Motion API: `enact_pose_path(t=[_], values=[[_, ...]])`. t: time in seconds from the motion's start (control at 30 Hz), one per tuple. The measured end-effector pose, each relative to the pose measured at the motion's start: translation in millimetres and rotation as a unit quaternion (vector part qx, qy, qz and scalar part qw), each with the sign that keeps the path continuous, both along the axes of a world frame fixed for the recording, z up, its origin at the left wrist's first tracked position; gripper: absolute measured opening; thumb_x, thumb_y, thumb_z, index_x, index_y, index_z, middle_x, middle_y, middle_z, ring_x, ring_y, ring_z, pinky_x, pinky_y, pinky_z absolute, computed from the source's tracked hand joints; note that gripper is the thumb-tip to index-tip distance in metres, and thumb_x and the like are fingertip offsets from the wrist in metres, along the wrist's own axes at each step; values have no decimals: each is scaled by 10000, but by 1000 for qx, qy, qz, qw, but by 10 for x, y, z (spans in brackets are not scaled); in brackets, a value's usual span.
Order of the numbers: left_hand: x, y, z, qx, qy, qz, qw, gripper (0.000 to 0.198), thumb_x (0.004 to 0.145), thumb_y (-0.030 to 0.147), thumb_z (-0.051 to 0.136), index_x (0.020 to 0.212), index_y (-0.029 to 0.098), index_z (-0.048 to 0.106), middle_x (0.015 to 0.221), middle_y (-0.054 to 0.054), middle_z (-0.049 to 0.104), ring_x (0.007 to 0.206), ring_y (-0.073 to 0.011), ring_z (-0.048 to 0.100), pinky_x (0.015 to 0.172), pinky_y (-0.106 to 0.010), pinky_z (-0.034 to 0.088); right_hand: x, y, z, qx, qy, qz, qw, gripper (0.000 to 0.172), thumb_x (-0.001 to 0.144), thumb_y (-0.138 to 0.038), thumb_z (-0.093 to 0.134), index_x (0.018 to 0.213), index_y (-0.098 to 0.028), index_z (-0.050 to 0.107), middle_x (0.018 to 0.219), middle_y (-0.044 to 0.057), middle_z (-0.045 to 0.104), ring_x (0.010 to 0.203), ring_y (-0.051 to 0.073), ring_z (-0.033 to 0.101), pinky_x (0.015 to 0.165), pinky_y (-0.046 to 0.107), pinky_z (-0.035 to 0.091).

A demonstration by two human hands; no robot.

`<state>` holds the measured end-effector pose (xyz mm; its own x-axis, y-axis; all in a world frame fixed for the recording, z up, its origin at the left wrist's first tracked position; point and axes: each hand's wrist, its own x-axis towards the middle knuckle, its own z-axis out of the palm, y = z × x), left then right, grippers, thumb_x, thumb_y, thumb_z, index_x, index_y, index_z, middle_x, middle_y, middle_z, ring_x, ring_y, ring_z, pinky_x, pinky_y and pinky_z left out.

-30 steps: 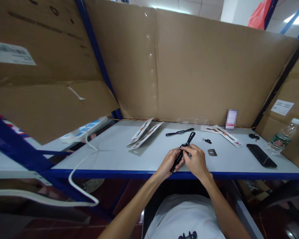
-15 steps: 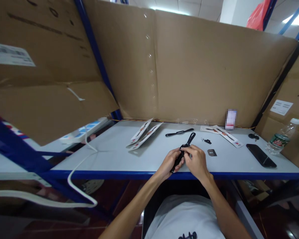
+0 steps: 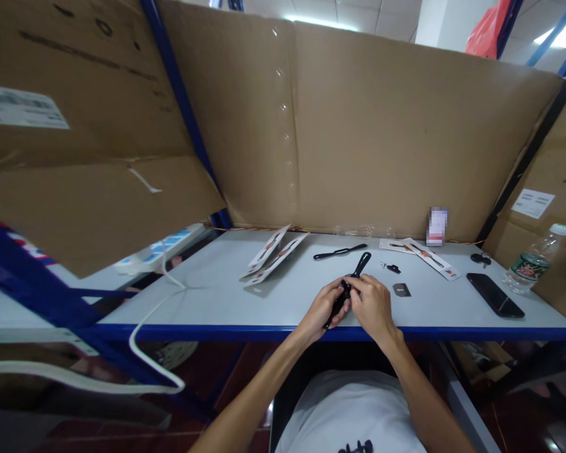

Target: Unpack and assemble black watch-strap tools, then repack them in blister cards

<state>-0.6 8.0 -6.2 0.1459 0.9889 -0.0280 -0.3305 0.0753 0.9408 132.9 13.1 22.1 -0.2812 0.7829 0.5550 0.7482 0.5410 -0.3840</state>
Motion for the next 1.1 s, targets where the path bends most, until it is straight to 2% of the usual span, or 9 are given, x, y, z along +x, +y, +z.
enact_pose_path(t=[0.07,0.17,0.3,0.47,0.63,0.8,0.9,0.97,1.1], values=[[-5,-8,18,-4,-1,-7,1000,593,813,365,553,1364,168,455,553,64,546,305,-57,321,295,-148,164,8,4,3,3,-10,-32,999,348,877,-94,502,1086,-239,741,911,51,714,889,201,634,767,281,438],[-6,-18,42,-2,-3,-12,1000,676,814,355,550,1446,169,400,555,63,544,307,-55,326,299,-149,164,22,3,1,0,-17,-38,999,291,866,-92,515,964,-218,759,881,55,713,886,205,633,771,286,437],[-1,-13,27,4,3,-2,1000,695,818,347,554,1467,155,397,521,84,490,301,-57,319,300,-153,156,3,-2,-3,-1,-7,7,1000,353,859,-78,512,1030,-260,761,920,32,727,902,191,637,792,278,450],[7,-8,18,2,7,-3,1000,702,818,329,538,1483,168,383,511,90,474,301,-56,302,301,-150,163,-20,-16,11,4,-15,-23,1000,373,863,-85,507,1083,-260,754,945,54,728,902,203,637,785,292,458],[17,-28,59,5,18,-3,1000,698,818,348,540,1472,156,389,517,80,495,300,-58,301,290,-147,157,-18,-23,10,5,30,-3,1000,359,877,-98,483,1080,-263,730,913,33,728,867,192,644,763,273,439],[-4,-56,119,0,12,-17,1000,696,818,359,541,1475,192,382,558,61,535,309,-54,304,298,-145,162,30,34,-106,-9,156,-18,988,190,927,-227,476,961,-200,661,758,13,685,676,166,607,651,250,398],[-19,-70,136,4,13,-21,1000,680,826,365,550,1472,219,394,581,60,542,317,-48,307,306,-143,184,85,60,-190,-6,199,-22,980,282,983,-314,408,822,-197,608,633,-8,600,577,150,539,595,246,361],[-18,-73,127,11,26,-20,999,692,833,371,545,1488,225,376,576,65,535,313,-49,306,304,-144,186,101,60,-222,0,203,-10,979,324,1002,-324,376,787,-199,583,629,-8,587,570,144,525,589,243,354],[20,-74,73,56,84,-18,995,701,858,372,516,1512,179,352,557,72,513,310,-61,323,290,-157,197,68,45,-254,25,156,23,987,243,992,-320,436,849,-194,587,759,20,653,652,146,574,642,242,370]])
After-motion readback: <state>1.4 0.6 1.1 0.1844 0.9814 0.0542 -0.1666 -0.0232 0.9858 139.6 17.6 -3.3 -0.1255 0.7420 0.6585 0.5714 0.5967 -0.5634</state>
